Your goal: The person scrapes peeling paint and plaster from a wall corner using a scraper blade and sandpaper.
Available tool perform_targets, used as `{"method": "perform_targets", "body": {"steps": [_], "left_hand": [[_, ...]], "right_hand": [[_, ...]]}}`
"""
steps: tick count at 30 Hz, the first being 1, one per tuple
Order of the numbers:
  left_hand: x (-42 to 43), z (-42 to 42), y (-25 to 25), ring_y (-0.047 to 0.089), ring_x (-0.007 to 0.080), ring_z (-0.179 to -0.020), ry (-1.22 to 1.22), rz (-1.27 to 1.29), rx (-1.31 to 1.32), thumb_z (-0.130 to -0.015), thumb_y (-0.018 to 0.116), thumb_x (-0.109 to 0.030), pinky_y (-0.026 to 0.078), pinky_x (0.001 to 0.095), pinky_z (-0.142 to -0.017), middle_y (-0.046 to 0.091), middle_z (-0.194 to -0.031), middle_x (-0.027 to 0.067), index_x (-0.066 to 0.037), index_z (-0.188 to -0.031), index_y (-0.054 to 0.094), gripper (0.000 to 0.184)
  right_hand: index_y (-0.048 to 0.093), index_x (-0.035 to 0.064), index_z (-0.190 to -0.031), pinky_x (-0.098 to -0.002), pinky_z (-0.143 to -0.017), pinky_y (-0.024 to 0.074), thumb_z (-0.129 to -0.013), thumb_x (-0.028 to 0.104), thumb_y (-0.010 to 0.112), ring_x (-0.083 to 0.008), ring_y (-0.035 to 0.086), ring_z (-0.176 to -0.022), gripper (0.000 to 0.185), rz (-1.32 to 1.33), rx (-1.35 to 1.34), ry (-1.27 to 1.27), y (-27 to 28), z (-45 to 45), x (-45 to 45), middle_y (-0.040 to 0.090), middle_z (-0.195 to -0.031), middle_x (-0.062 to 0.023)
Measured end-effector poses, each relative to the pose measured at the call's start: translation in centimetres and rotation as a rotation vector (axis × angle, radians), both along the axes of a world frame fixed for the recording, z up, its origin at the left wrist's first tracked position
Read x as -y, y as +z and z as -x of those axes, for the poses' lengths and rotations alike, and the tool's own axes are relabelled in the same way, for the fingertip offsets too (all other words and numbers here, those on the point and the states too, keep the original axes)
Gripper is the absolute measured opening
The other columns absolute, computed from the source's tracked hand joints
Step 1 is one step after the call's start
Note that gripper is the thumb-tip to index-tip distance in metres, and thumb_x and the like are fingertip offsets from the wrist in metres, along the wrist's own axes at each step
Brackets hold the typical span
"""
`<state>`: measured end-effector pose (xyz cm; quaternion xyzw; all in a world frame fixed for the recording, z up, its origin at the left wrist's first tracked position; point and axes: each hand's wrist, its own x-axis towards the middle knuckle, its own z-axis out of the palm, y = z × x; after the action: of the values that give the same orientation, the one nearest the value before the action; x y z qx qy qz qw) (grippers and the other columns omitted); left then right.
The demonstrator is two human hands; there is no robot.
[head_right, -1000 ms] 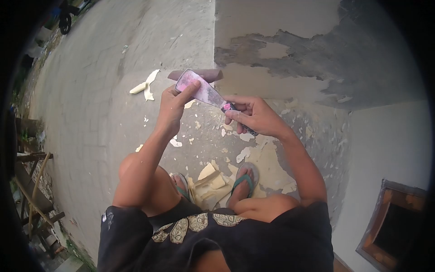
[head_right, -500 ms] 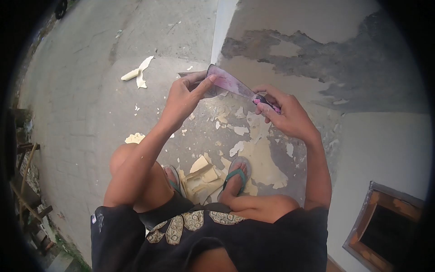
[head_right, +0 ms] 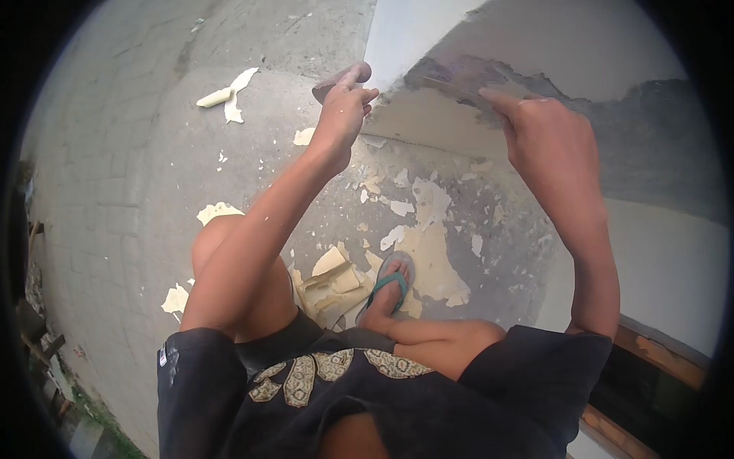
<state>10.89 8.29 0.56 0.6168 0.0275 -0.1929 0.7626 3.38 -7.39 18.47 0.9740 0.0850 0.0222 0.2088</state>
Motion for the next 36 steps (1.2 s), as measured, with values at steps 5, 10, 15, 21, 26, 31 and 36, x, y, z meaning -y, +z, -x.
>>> {"method": "perform_targets", "body": {"steps": [5,10,15,21,26,31,36], "left_hand": [[1.1,-0.3,-0.7,0.043,0.0241,-0.132,-0.001,0.093,-0.016,-0.094,0.040,-0.008,0.035,0.0338,-0.109,0.035,-0.147,0.0206,0.001,-0.151,0.022,0.060],[1.2,-0.5,-0.5,0.043,0.0254,-0.133,-0.013,0.171,-0.048,-0.094,0.038,-0.007,0.036,0.0331,-0.109,0.033,-0.148,0.0215,0.004,-0.150,0.023,0.058],[1.0,-0.9,0.3,0.042,0.0255,-0.133,-0.066,0.181,-0.056,-0.095,0.039,-0.010,0.034,0.0334,-0.111,0.034,-0.148,0.0211,0.004,-0.149,0.024,0.057],[1.7,-0.3,-0.1,0.038,0.0263,-0.136,-0.058,0.174,-0.094,-0.098,0.035,-0.019,0.030,0.0364,-0.114,0.033,-0.149,0.0207,0.003,-0.149,0.025,0.056],[1.0,-0.8,0.0,0.035,0.0283,-0.139,-0.024,0.209,-0.085,-0.101,0.032,-0.025,0.027,0.0379,-0.116,0.032,-0.150,0.0209,0.006,-0.147,0.025,0.056],[0.1,-1.0,1.2,0.035,0.0293,-0.139,-0.010,0.297,-0.080,-0.101,0.032,-0.026,0.028,0.0382,-0.116,0.032,-0.149,0.0217,0.007,-0.147,0.025,0.057],[-0.5,-1.1,1.2,0.036,0.0289,-0.138,-0.058,0.291,-0.107,-0.102,0.035,-0.029,0.030,0.0377,-0.115,0.030,-0.150,0.0217,0.009,-0.147,0.022,0.060]], "right_hand": [[0.069,0.0162,-0.117,-0.0385,-0.063,0.0526,-0.086,0.004,0.056,-0.0283,0.065,-0.071,0.036,0.136,-0.045,-0.035,-2.0,-1.1,-2.3,0.066,-0.074,-0.0137],[0.069,0.0174,-0.118,-0.0379,-0.060,0.0531,-0.083,0.001,0.056,-0.0270,0.066,-0.072,0.041,0.192,-0.043,-0.087,-1.3,-1.1,-3.9,0.066,-0.076,-0.0123],[0.068,0.0200,-0.120,-0.0382,-0.060,0.0525,-0.086,0.005,0.056,-0.0268,0.065,-0.070,0.039,0.167,-0.034,-0.076,-2.2,-1.3,-2.9,0.064,-0.074,-0.0109],[0.067,0.0208,-0.121,-0.0382,-0.063,0.0544,-0.083,0.002,0.057,-0.0260,0.067,-0.074,0.044,0.184,-0.077,-0.084,-3.2,-1.2,-2.4,0.066,-0.075,-0.0105],[0.068,0.0215,-0.120,-0.0387,-0.065,0.0545,-0.083,0.003,0.057,-0.0252,0.067,-0.078,0.042,0.171,-0.026,-0.059,-2.6,-0.7,-2.9,0.066,-0.078,-0.0101],[0.067,0.0230,-0.120,-0.0372,-0.063,0.0540,-0.084,0.005,0.057,-0.0243,0.067,-0.082,0.041,0.178,-0.130,-0.112,-3.7,-1.6,-1.9,0.066,-0.082,-0.0099],[0.070,0.0256,-0.116,-0.0371,-0.058,0.0491,-0.092,0.017,0.059,-0.0245,0.063,-0.071,0.027,0.147,0.053,-0.045,-2.2,-0.3,-2.2,0.061,-0.074,-0.0069]]}}
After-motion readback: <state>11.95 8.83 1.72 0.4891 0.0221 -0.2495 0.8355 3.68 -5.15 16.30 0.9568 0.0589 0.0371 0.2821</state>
